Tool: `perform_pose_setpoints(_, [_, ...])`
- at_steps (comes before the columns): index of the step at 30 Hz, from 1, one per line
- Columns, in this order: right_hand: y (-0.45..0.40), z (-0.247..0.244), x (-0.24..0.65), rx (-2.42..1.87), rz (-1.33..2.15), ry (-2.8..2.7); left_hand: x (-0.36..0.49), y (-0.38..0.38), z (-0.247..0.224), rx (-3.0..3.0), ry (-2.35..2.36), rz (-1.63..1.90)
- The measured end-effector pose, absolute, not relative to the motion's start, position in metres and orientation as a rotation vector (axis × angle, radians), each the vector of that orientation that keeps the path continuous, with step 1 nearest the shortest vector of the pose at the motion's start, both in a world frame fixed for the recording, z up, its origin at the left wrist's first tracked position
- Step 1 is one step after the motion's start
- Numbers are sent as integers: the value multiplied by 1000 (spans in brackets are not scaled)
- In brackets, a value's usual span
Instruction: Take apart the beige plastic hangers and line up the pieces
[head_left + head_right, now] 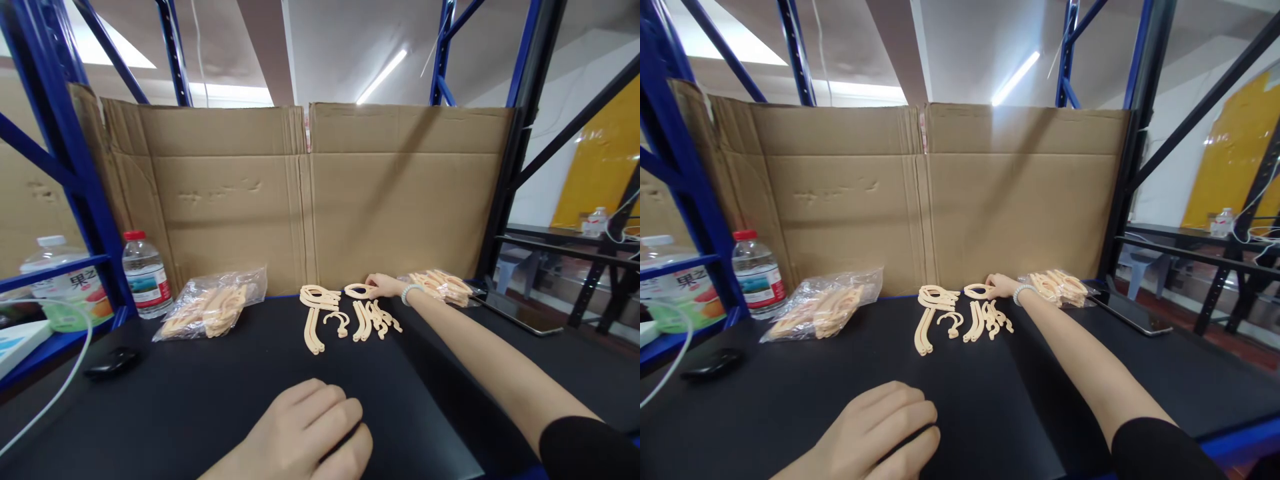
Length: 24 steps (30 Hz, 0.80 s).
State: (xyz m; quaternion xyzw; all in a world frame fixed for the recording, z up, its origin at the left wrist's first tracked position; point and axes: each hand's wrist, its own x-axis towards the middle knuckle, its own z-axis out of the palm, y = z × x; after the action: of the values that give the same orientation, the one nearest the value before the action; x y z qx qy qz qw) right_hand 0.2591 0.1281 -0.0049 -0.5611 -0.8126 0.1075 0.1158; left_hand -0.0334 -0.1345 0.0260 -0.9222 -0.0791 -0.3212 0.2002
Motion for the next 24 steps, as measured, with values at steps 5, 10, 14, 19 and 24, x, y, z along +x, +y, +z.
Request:
perform_pose_setpoints(5, [118,-9,263,-1636,318,-2086,-27,-119,30,-2517,-115,-722])
perform_pose_setpoints(10, [96,12,264,-1463,291,-1865,-39,-95,17,-2617,-413,-740])
perform_pose_setpoints(14, [51,35,253,-1271,349,-1847,-45,-78,10,-2700,-934,-1099])
perform_pose_setpoints(19, [-31,39,211,-932,414,-1998,-41,-73,10,-2902,-1548,-1339])
perform_pose_setpoints(24, [-73,18,175,-768,631,-1928,-32,-82,-2,-3126,-1553,-1227])
